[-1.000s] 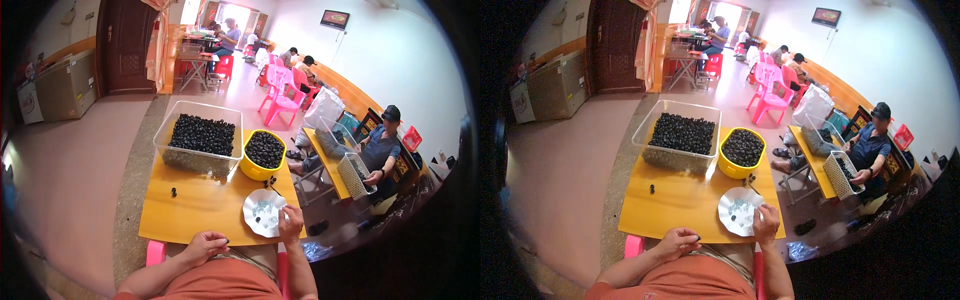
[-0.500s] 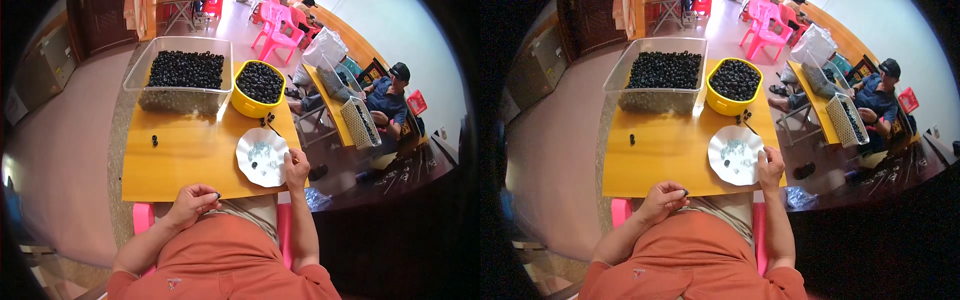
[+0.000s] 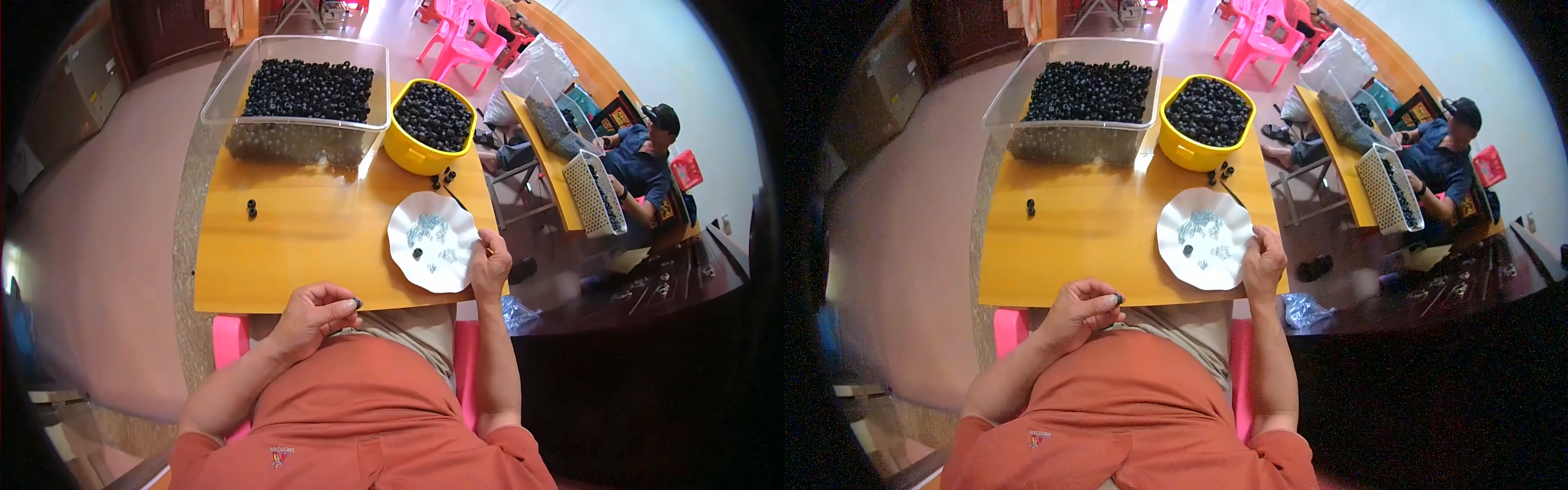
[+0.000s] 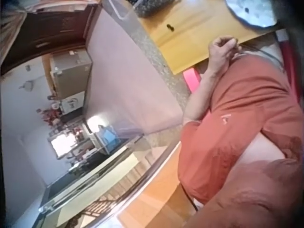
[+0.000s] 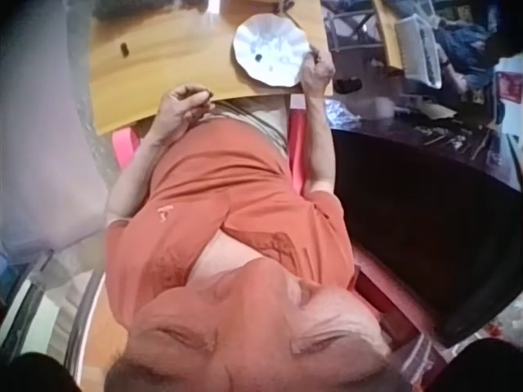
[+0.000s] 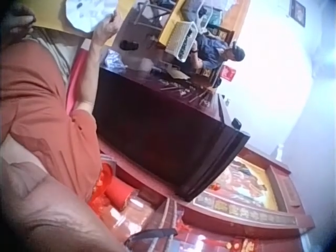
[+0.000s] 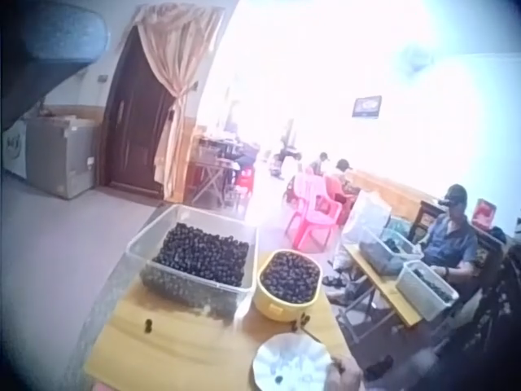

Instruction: Assembling small black plastic components by hand at a table.

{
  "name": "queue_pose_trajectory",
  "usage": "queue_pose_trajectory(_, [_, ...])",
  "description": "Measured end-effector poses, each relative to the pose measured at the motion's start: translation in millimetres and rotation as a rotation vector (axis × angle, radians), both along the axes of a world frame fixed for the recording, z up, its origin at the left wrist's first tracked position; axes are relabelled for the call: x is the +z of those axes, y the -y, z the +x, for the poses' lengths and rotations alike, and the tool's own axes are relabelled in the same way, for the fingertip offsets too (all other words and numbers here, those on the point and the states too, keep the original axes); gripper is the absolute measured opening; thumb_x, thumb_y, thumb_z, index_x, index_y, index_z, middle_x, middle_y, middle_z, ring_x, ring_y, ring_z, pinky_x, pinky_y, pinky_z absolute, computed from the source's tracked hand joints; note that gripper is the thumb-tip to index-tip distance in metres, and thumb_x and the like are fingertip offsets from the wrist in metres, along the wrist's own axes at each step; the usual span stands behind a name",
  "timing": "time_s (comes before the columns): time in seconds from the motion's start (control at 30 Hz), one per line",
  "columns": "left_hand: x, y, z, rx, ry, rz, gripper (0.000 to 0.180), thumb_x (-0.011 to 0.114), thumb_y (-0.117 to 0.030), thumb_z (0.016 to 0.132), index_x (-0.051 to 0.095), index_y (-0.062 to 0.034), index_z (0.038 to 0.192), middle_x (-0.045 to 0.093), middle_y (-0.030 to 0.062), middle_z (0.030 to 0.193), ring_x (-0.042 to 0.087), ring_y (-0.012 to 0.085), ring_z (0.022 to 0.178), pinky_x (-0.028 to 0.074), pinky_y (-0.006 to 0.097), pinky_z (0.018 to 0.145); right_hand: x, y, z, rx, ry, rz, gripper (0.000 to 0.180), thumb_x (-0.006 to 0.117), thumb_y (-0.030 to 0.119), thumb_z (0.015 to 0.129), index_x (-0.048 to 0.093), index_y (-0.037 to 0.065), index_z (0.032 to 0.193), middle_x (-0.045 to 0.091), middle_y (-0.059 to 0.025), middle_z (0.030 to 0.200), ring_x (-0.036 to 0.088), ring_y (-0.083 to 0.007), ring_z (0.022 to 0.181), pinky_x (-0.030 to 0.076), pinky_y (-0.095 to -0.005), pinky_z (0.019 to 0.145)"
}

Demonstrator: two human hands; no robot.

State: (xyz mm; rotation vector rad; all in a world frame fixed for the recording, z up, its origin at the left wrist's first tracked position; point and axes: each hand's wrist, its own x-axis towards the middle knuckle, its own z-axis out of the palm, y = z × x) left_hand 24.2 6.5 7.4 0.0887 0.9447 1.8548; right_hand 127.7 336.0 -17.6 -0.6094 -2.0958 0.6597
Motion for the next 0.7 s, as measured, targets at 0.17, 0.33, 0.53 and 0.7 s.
queue_pose_trajectory(0.17, [1.5,-0.2,-1.6,-0.003,0.003,-0.012,0.012,0.066,-0.004,0.086,0.063,-0.0007,0.097,0.066,0.0072,0.091,0.066,0.0167,0.078,0.057,0.028,0.073,-1.5,-0.8,-1.3,0.024,-0.001,-0.064,0.021,0.059,0.002,0.082,0.064,-0.005,0.101,0.066,-0.0104,0.098,0.062,-0.0157,0.083,0.049,-0.0264,0.076])
queue_pose_trajectory(0.33, [-1.5,-0.4,0.2,0.013,0.011,-0.007,0.011,0.066,-0.005,0.086,0.063,-0.0015,0.097,0.066,0.0067,0.090,0.067,0.0173,0.077,0.057,0.027,0.071,0.3,3.5,1.0,0.018,0.045,-0.056,0.021,0.060,0.003,0.082,0.064,-0.005,0.101,0.066,-0.0099,0.098,0.062,-0.0150,0.082,0.049,-0.0262,0.075])
queue_pose_trajectory(0.53, [-4.2,1.6,-2.1,0.001,0.005,0.009,0.013,0.066,-0.005,0.086,0.063,-0.0010,0.097,0.066,0.0074,0.092,0.067,0.0182,0.078,0.058,0.029,0.073,12.8,15.4,0.2,-0.019,0.100,0.206,0.018,0.062,0.002,0.081,0.065,-0.003,0.098,0.065,-0.0130,0.099,0.062,-0.0238,0.089,0.049,-0.0310,0.079])
queue_pose_trajectory(0.7, [-1.5,5.9,-3.6,0.022,0.019,0.021,0.013,0.065,-0.003,0.086,0.062,0.0004,0.098,0.065,0.0084,0.093,0.067,0.0188,0.079,0.058,0.029,0.073,35.3,43.9,-10.9,0.032,0.092,0.297,0.017,0.065,-0.001,0.078,0.065,-0.002,0.095,0.065,-0.0142,0.098,0.060,-0.0308,0.091,0.047,-0.0344,0.083])
